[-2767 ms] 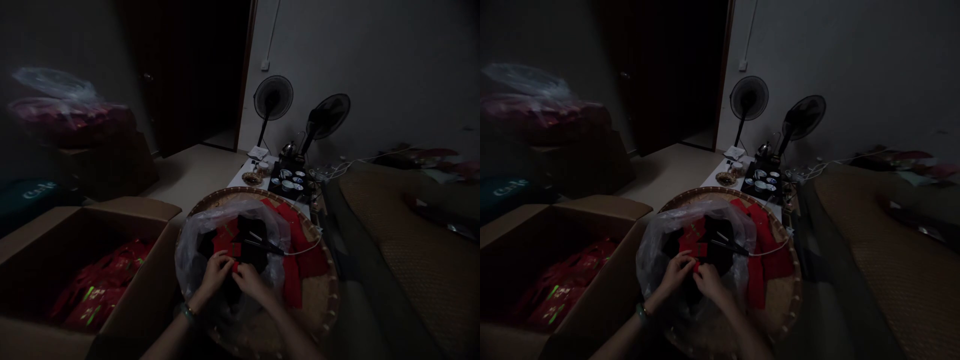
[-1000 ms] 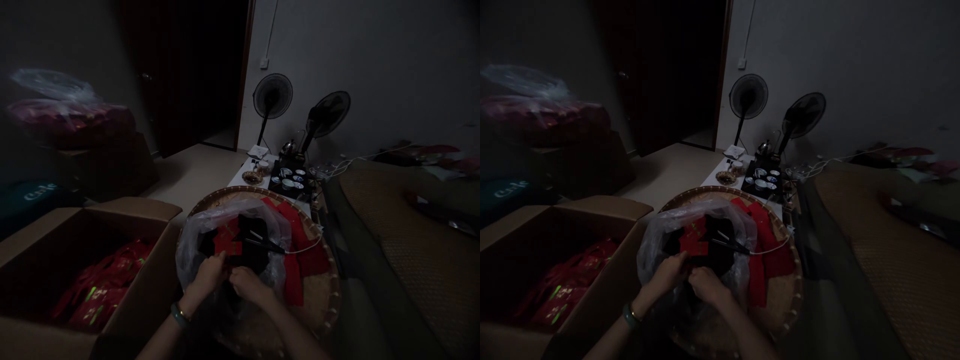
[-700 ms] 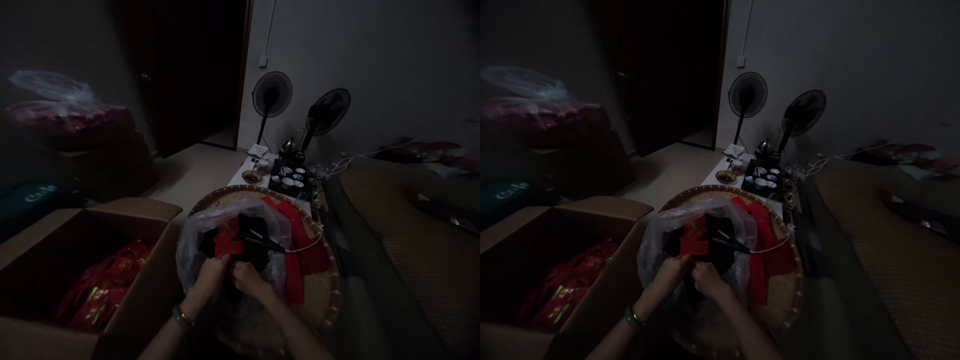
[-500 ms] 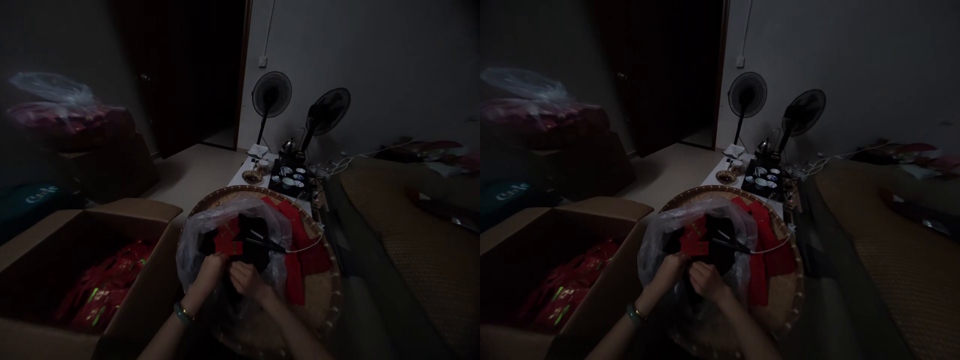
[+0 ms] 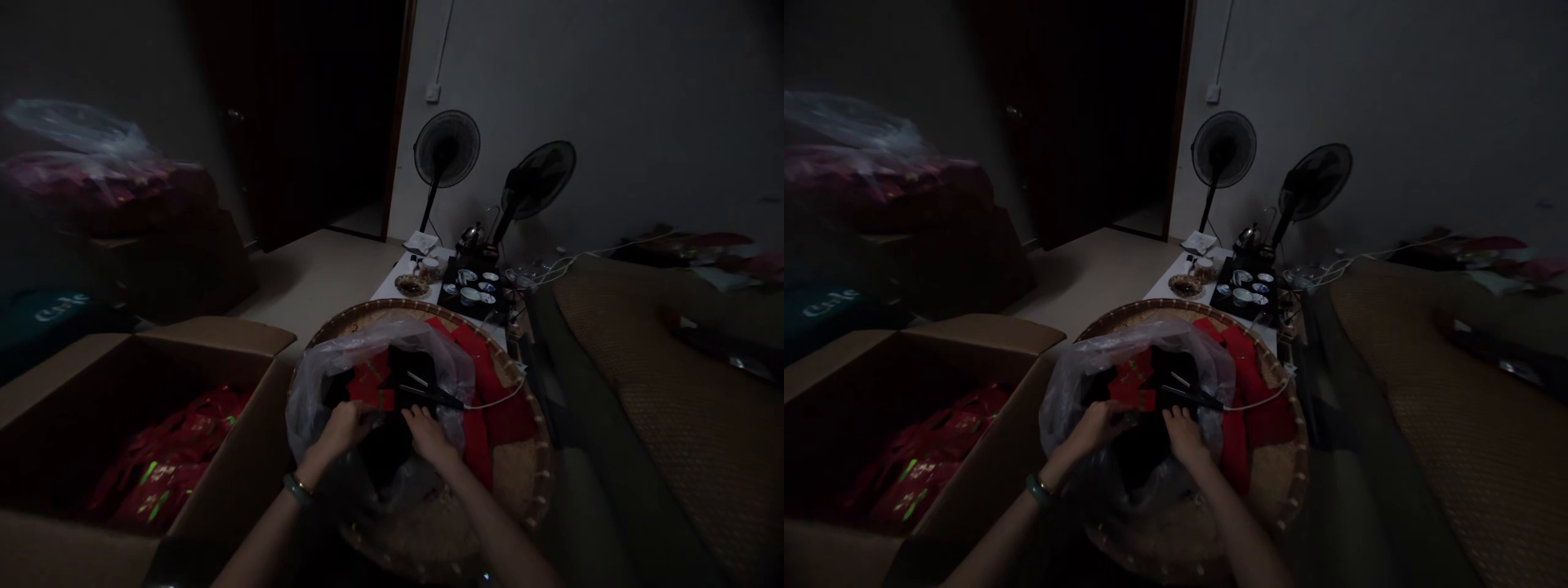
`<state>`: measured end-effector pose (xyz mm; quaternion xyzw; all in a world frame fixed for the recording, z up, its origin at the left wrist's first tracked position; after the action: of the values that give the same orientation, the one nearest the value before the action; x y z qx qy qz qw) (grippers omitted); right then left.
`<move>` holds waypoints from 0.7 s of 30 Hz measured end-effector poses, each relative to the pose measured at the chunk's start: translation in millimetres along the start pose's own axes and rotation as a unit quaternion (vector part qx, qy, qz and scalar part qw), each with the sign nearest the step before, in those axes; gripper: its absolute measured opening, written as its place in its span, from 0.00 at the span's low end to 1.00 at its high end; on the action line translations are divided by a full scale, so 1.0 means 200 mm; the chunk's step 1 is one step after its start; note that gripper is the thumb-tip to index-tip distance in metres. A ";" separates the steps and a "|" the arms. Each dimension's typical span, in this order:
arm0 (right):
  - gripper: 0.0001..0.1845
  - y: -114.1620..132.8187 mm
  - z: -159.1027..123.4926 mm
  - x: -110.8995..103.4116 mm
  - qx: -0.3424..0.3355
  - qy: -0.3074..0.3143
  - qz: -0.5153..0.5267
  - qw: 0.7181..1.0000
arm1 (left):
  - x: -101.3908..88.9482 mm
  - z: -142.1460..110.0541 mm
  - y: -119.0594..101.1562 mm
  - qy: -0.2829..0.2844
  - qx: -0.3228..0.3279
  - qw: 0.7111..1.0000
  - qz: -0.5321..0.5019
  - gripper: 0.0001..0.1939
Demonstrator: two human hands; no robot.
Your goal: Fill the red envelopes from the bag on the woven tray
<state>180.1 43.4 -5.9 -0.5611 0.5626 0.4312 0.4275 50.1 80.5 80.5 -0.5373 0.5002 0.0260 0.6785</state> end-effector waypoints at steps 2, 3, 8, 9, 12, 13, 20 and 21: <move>0.32 0.00 0.01 0.00 0.017 0.000 -0.005 1.000 | 0.00 0.00 0.00 0.000 0.003 1.000 -0.016 0.13; 0.31 -0.01 0.01 0.00 0.021 -0.003 -0.004 1.000 | 0.00 0.01 0.01 -0.002 0.000 1.000 -0.024 0.14; 0.21 -0.05 0.03 0.01 -0.001 -0.073 0.094 0.993 | 0.00 0.02 0.03 -0.021 0.003 0.999 -0.048 0.15; 0.20 -0.07 0.03 0.00 0.001 -0.091 0.138 0.986 | 0.01 0.02 0.03 -0.020 0.005 0.999 -0.049 0.15; 0.15 -0.14 0.06 -0.01 0.029 -0.130 0.303 0.944 | 0.01 0.02 0.02 -0.015 0.006 0.999 -0.043 0.15; 0.14 -0.15 0.06 0.00 0.044 -0.127 0.371 0.919 | 0.01 0.02 0.02 -0.016 0.006 0.999 -0.040 0.15; 0.21 -0.05 0.03 0.08 0.063 -0.027 0.789 0.611 | 0.01 0.02 0.02 -0.017 0.015 0.999 -0.044 0.15; 0.21 -0.03 0.03 0.07 0.059 -0.018 0.811 0.581 | 0.01 0.02 0.02 -0.019 0.019 0.998 -0.048 0.15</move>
<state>186.6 44.5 -21.5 0.1632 0.8002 0.5742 -0.0578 52.6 84.1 76.1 -0.5475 0.4612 -0.0060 0.6982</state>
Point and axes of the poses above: each hand's wrist, its own z-axis towards the middle knuckle, its own x-axis out of the palm, y = z × x, the point moved 10 cm from there along z, towards the middle knuckle, and after that the axes turned 9 degrees about -z, right-handed, at the moved point
